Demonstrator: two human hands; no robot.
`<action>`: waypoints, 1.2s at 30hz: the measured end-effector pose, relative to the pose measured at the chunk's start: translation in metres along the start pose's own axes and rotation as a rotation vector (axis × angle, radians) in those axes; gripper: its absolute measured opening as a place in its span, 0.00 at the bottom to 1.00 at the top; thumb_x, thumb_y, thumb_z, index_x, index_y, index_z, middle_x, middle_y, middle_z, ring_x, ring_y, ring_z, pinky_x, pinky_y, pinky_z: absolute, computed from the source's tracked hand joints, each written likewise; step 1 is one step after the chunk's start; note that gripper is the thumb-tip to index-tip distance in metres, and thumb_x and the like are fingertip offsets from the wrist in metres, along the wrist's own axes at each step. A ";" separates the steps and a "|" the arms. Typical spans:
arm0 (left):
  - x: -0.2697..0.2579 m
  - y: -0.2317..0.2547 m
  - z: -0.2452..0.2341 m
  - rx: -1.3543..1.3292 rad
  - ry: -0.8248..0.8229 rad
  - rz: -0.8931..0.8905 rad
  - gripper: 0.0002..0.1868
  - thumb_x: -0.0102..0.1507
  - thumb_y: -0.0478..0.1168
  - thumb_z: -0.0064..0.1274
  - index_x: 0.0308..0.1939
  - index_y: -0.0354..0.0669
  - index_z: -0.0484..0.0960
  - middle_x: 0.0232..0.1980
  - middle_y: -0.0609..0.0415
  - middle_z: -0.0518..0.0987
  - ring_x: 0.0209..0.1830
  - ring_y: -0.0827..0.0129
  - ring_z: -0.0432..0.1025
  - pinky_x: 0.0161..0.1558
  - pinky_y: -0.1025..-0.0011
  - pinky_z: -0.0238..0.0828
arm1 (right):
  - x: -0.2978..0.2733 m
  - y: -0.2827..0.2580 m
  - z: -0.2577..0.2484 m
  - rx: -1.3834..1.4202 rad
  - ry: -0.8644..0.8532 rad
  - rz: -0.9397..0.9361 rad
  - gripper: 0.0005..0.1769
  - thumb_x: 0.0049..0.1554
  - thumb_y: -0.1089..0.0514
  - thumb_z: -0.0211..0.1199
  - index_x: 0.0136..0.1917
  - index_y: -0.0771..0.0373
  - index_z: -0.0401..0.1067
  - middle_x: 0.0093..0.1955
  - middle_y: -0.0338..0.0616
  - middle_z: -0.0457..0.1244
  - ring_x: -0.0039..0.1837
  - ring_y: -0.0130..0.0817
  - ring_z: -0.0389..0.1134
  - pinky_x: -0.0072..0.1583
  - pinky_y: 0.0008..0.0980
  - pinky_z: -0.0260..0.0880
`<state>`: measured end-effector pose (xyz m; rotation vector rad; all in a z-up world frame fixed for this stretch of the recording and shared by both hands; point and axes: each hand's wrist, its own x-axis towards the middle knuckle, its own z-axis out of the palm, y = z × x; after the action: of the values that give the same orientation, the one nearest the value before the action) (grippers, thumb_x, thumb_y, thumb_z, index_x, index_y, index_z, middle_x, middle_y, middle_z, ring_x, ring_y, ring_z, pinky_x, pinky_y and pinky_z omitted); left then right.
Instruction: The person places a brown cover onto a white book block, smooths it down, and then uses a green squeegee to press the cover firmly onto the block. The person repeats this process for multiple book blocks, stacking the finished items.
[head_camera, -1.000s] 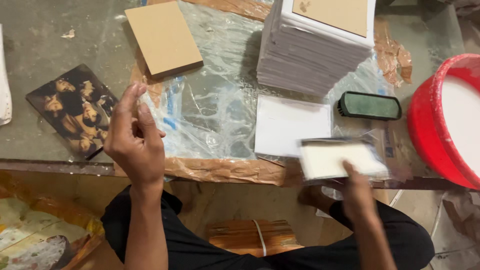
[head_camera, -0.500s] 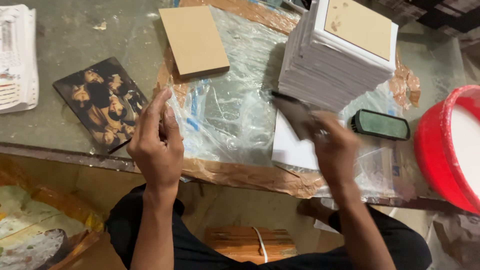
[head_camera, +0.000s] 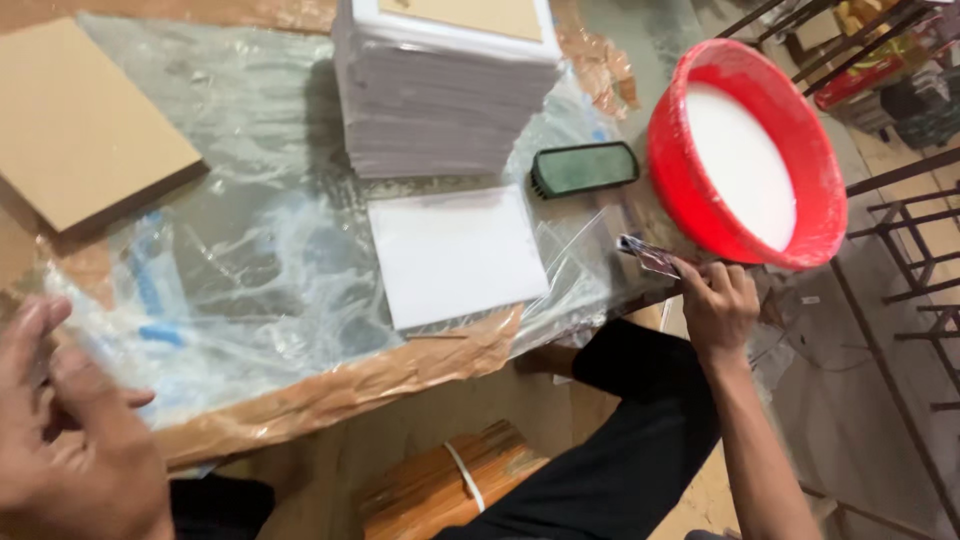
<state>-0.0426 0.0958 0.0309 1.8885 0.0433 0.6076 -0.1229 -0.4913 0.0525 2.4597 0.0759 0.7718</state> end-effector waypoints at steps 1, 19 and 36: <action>-0.001 -0.005 0.001 0.015 0.001 -0.042 0.16 0.83 0.29 0.37 0.73 0.24 0.69 0.64 0.33 0.75 0.44 0.67 0.73 0.44 0.75 0.78 | -0.011 0.012 0.012 -0.038 -0.021 0.034 0.10 0.61 0.61 0.66 0.54 0.49 0.82 0.42 0.36 0.63 0.47 0.37 0.66 0.49 0.38 0.66; -0.007 -0.045 0.021 -0.056 -0.116 -0.261 0.12 0.81 0.30 0.42 0.67 0.33 0.77 0.53 0.39 0.78 0.37 0.73 0.76 0.39 0.81 0.75 | 0.025 0.008 0.033 0.371 -0.358 0.486 0.21 0.67 0.43 0.52 0.63 0.56 0.74 0.56 0.52 0.69 0.57 0.54 0.70 0.56 0.52 0.70; 0.018 0.034 0.002 0.349 0.013 0.181 0.11 0.71 0.26 0.54 0.56 0.36 0.86 0.49 0.44 0.85 0.37 0.61 0.80 0.37 0.68 0.75 | 0.188 -0.053 0.146 0.424 -0.866 0.726 0.55 0.47 0.30 0.71 0.74 0.66 0.62 0.66 0.62 0.65 0.68 0.57 0.66 0.67 0.57 0.64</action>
<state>-0.0346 0.0864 0.0678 2.2425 -0.0149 0.7738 0.1185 -0.4784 0.0215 3.0206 -1.1137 -0.1531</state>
